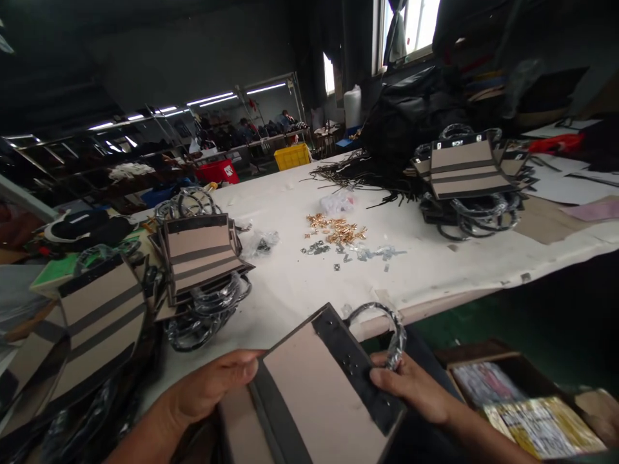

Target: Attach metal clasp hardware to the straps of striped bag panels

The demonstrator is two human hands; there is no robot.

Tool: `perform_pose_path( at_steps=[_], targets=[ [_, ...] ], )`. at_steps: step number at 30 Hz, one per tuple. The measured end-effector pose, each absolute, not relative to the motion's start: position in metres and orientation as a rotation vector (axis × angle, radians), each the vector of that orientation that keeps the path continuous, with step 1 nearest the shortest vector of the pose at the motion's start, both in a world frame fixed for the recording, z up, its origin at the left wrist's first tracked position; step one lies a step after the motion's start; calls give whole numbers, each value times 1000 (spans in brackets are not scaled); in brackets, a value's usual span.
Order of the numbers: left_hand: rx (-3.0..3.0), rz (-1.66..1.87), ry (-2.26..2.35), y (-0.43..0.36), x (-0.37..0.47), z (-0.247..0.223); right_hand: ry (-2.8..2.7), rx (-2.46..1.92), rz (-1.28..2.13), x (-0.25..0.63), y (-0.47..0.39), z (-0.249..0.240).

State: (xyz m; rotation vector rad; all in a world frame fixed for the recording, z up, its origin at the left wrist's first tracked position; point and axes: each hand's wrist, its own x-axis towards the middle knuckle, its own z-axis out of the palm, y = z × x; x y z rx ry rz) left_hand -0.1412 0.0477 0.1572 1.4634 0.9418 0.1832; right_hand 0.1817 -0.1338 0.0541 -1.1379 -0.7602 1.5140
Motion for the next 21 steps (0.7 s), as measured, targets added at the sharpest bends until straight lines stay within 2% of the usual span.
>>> perform_pose_path(
  at_steps=[6,10,13,18,21],
  targets=[
    [1045,-160,765,28,-86,162,-1163,-1065,1566,183,-143,82],
    [885,-26,786,14,-61,145,-1169,-1103,1587,181,-148,78],
    [1061,154,878,22,-61,144,-1093,-1190,1602,177,-155,62],
    [1483,39,889,56,-48,154,-940,-1223,1547,149,-156,33],
    [1701,63,877,79,-20,136,-778,-1237,1525,135,-148,17]
  ],
)
